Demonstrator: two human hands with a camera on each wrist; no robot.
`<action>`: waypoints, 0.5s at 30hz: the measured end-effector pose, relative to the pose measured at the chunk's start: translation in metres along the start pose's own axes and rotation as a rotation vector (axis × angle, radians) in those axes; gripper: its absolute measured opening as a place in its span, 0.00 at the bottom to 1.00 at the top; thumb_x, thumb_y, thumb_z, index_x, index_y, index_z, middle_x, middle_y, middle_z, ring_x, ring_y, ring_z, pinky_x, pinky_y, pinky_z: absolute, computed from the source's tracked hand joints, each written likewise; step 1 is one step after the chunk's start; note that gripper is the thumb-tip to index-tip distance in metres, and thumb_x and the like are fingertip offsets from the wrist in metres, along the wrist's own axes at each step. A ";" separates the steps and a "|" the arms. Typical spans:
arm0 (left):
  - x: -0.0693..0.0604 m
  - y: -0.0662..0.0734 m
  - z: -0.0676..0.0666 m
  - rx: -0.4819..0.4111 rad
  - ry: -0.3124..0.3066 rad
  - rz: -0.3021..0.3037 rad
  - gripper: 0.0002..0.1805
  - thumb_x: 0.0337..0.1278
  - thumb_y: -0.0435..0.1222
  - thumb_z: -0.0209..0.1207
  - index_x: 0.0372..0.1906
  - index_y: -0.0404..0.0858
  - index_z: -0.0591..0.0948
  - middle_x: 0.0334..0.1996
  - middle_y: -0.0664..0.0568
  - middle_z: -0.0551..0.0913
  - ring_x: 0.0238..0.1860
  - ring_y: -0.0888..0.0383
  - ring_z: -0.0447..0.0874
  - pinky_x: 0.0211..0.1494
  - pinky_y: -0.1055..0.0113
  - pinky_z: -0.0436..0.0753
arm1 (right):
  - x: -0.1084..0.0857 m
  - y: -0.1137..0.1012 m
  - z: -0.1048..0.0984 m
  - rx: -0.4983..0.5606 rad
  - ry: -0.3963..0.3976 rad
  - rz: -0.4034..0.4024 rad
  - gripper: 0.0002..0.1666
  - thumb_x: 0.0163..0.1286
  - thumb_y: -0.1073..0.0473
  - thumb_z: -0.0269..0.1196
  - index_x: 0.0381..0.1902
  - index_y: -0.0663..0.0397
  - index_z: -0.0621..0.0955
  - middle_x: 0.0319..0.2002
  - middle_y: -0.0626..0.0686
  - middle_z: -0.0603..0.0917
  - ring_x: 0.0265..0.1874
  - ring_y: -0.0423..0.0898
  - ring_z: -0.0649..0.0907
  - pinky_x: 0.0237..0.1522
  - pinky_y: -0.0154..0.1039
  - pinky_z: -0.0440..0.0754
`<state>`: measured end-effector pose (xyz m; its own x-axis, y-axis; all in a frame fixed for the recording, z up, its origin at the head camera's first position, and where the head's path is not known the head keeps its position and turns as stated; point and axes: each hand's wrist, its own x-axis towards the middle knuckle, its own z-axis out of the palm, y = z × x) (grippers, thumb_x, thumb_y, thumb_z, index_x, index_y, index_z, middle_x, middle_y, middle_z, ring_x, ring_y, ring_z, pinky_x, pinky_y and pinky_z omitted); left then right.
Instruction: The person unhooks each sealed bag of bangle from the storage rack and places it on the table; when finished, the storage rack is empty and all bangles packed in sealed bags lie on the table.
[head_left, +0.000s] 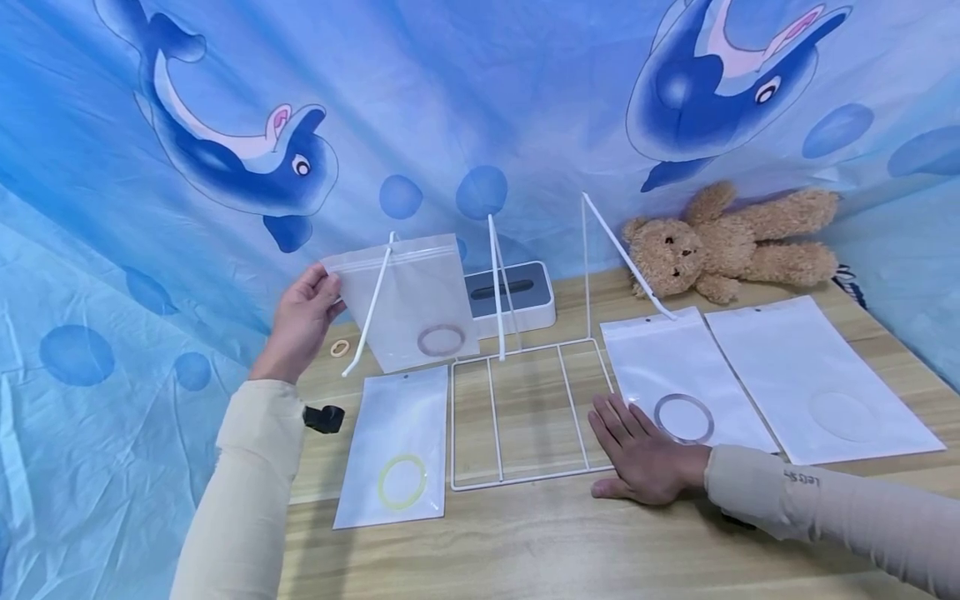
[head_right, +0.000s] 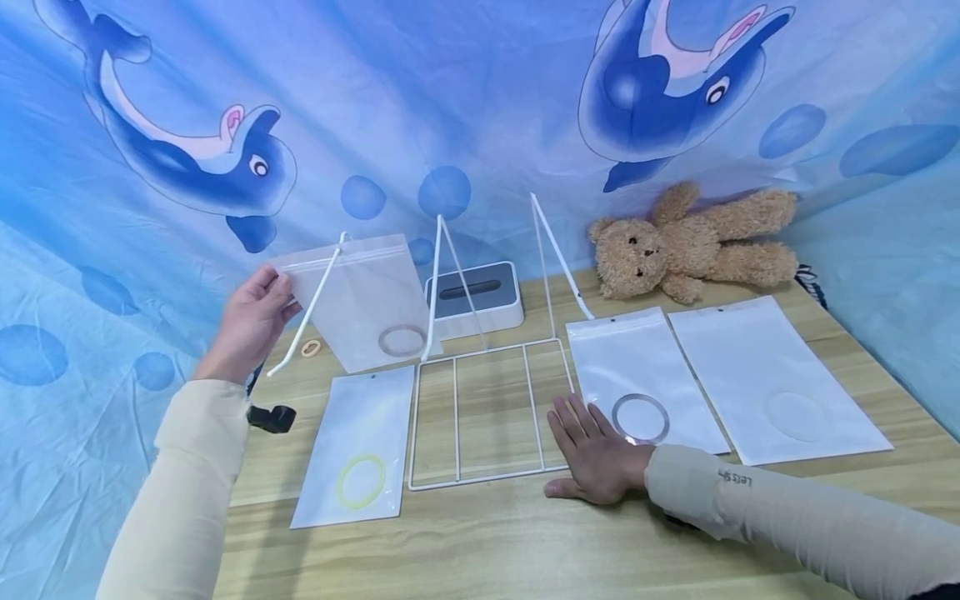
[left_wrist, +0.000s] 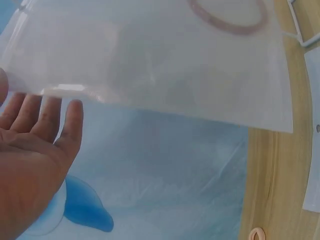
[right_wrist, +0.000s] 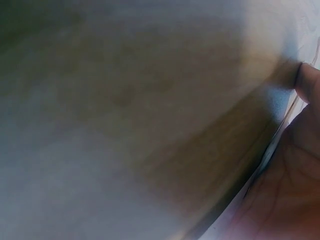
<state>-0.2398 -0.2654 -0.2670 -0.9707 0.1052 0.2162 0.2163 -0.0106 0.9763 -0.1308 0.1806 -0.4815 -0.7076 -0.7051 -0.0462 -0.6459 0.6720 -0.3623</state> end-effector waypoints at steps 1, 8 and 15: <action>0.000 0.000 0.001 0.021 0.012 0.003 0.11 0.74 0.39 0.53 0.56 0.43 0.76 0.46 0.55 0.79 0.48 0.63 0.79 0.51 0.73 0.78 | 0.000 0.000 0.000 -0.002 0.000 0.000 0.60 0.72 0.27 0.50 0.76 0.74 0.49 0.77 0.73 0.41 0.75 0.70 0.39 0.67 0.45 0.18; -0.001 0.001 0.006 0.177 0.069 0.010 0.13 0.74 0.44 0.54 0.53 0.42 0.79 0.45 0.54 0.80 0.47 0.61 0.78 0.47 0.73 0.79 | 0.001 0.001 0.002 0.002 0.008 -0.012 0.60 0.72 0.27 0.51 0.76 0.74 0.49 0.77 0.73 0.41 0.75 0.70 0.39 0.68 0.48 0.19; -0.005 0.004 0.006 0.231 0.089 0.024 0.14 0.73 0.44 0.55 0.53 0.40 0.81 0.43 0.56 0.83 0.47 0.61 0.80 0.45 0.73 0.80 | 0.001 0.002 0.003 -0.014 0.009 -0.002 0.61 0.72 0.27 0.50 0.76 0.73 0.49 0.77 0.73 0.41 0.75 0.70 0.39 0.64 0.40 0.16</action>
<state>-0.2332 -0.2596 -0.2646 -0.9682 0.0198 0.2493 0.2476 0.2169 0.9443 -0.1317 0.1811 -0.4846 -0.7084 -0.7048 -0.0372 -0.6515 0.6733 -0.3495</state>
